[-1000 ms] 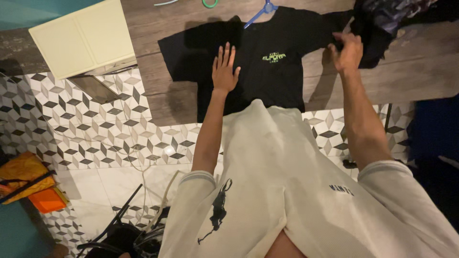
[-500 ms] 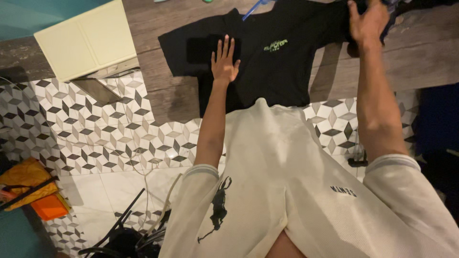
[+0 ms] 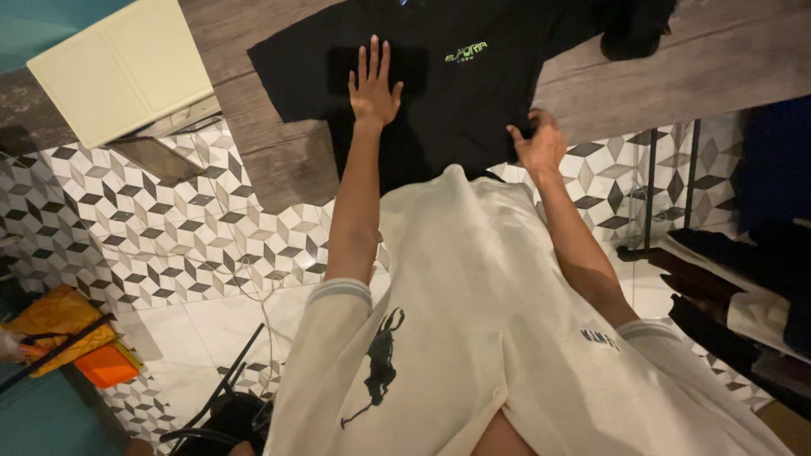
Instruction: The person hangs three black t-shirts on a clothes rack. They smooth each shirt on a table, place a hanger inside, and hang it on the rack.
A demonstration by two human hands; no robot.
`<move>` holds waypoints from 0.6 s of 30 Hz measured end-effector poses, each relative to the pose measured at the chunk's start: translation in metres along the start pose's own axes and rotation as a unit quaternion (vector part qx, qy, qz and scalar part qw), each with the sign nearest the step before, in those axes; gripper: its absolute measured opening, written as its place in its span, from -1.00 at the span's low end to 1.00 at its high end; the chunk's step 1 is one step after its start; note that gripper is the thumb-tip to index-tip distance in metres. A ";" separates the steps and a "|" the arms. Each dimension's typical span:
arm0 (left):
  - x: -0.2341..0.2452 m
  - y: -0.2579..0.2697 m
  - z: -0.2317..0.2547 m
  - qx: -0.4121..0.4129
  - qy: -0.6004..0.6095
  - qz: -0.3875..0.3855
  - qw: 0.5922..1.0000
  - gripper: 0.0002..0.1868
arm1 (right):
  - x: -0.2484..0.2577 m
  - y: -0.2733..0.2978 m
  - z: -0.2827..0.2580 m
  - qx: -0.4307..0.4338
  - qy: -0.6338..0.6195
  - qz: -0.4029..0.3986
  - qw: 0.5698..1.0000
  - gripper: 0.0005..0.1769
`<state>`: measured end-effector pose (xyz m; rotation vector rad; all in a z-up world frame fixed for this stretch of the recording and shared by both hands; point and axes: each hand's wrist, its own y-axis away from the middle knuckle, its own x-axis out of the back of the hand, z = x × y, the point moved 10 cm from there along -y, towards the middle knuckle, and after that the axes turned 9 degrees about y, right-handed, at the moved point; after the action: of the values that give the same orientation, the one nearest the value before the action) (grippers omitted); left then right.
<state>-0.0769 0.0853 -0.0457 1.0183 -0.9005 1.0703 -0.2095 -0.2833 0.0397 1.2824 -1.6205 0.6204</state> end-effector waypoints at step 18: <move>0.015 0.034 0.036 -0.036 -0.003 -0.019 0.999 -0.21 | 0.034 0.084 0.113 -0.076 -0.135 0.217 0.964 -0.66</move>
<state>-0.1090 0.0603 -0.0142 0.9749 -0.9148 0.9967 -0.3286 -0.3650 0.0351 0.9311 -2.1616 0.5854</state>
